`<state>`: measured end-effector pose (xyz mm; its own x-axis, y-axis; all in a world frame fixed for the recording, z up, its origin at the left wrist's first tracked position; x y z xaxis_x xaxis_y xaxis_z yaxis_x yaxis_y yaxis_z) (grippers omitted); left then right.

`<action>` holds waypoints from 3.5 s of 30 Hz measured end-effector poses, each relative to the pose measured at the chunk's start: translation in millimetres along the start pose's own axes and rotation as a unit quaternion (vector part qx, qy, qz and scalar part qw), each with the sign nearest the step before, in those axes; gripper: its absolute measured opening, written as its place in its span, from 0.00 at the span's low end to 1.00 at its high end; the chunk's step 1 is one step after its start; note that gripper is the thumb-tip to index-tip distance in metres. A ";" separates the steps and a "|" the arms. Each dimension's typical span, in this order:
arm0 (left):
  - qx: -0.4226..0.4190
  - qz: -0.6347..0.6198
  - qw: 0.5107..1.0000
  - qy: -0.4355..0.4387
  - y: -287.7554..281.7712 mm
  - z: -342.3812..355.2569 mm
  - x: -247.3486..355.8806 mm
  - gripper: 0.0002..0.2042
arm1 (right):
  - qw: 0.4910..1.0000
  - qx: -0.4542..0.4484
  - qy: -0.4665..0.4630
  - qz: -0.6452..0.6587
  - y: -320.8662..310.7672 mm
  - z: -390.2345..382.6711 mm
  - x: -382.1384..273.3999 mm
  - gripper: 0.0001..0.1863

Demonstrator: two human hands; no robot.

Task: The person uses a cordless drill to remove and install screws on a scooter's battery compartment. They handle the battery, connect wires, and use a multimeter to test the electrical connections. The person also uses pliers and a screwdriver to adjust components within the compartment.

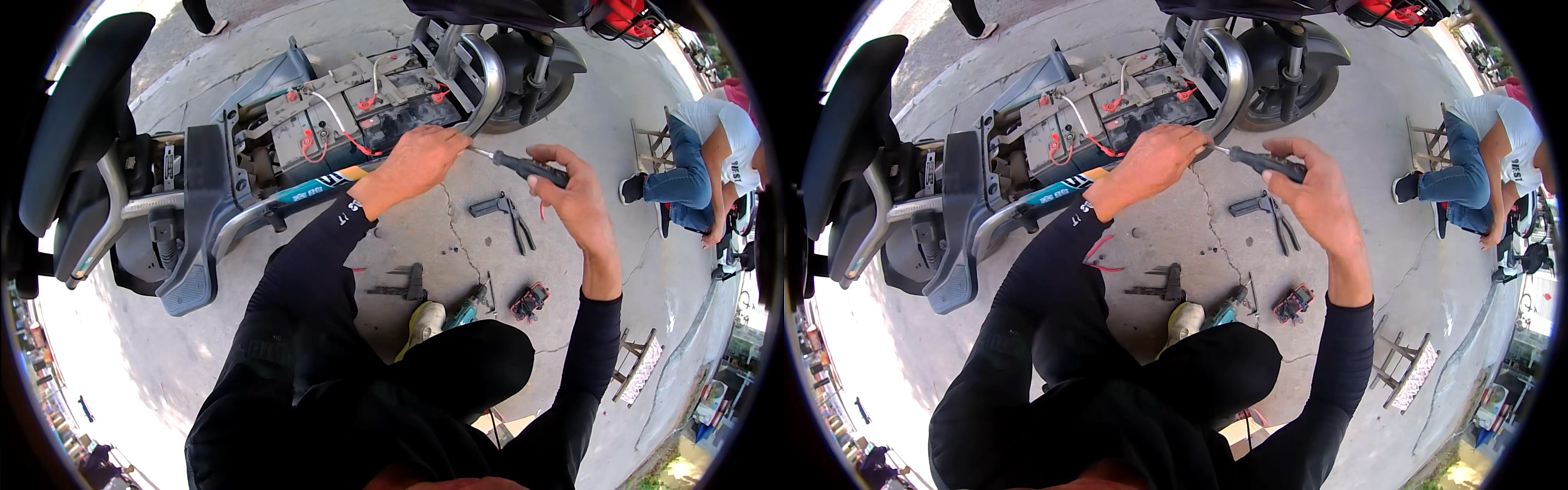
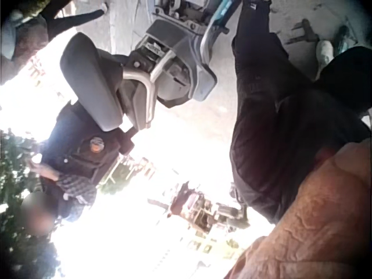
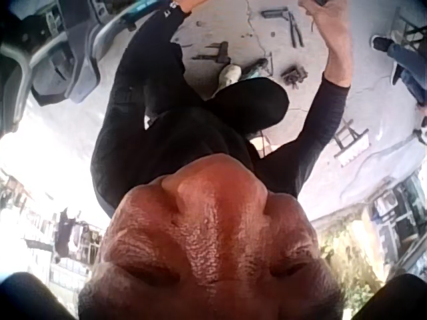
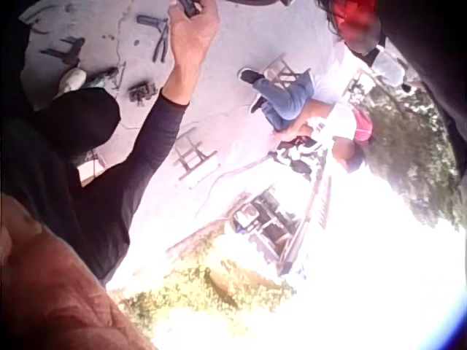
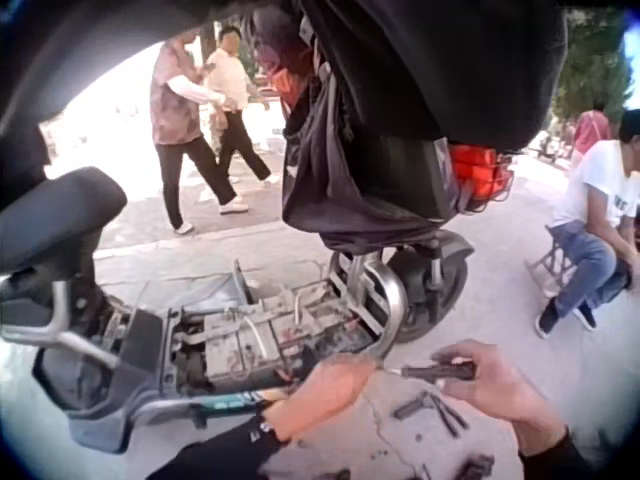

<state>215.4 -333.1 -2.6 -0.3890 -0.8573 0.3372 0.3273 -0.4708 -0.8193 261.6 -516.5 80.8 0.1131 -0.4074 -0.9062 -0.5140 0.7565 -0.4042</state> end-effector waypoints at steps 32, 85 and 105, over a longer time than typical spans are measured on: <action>-0.009 -0.050 0.980 -0.194 28.1 61.7 -173.8 0.16 | 0.906 0.087 -0.284 -0.302 66.7 206.4 -121.9 0.18; 0.162 -0.392 0.896 -0.131 -5.4 154.1 -156.1 0.09 | 0.941 0.190 -0.280 0.018 77.0 251.6 -118.1 0.21; 0.059 -0.220 0.954 -0.194 -15.7 130.2 -129.4 0.23 | 0.816 0.143 -0.296 -0.475 79.7 215.0 -124.6 0.22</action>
<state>372.7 -241.9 27.1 -0.1699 -0.5727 0.8020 0.3086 -0.8038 -0.5086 389.4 -295.5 134.9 0.7803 -0.6245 -0.0334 0.2543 0.3656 -0.8954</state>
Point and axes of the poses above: each hand's wrist, its own z-axis towards the middle knuckle, its own y-axis out of the palm, x = y × z, the point moved 9 cm from there along z, towards the middle knuckle, and after that the axes turned 11 degrees about z, right-handed, at the moved point
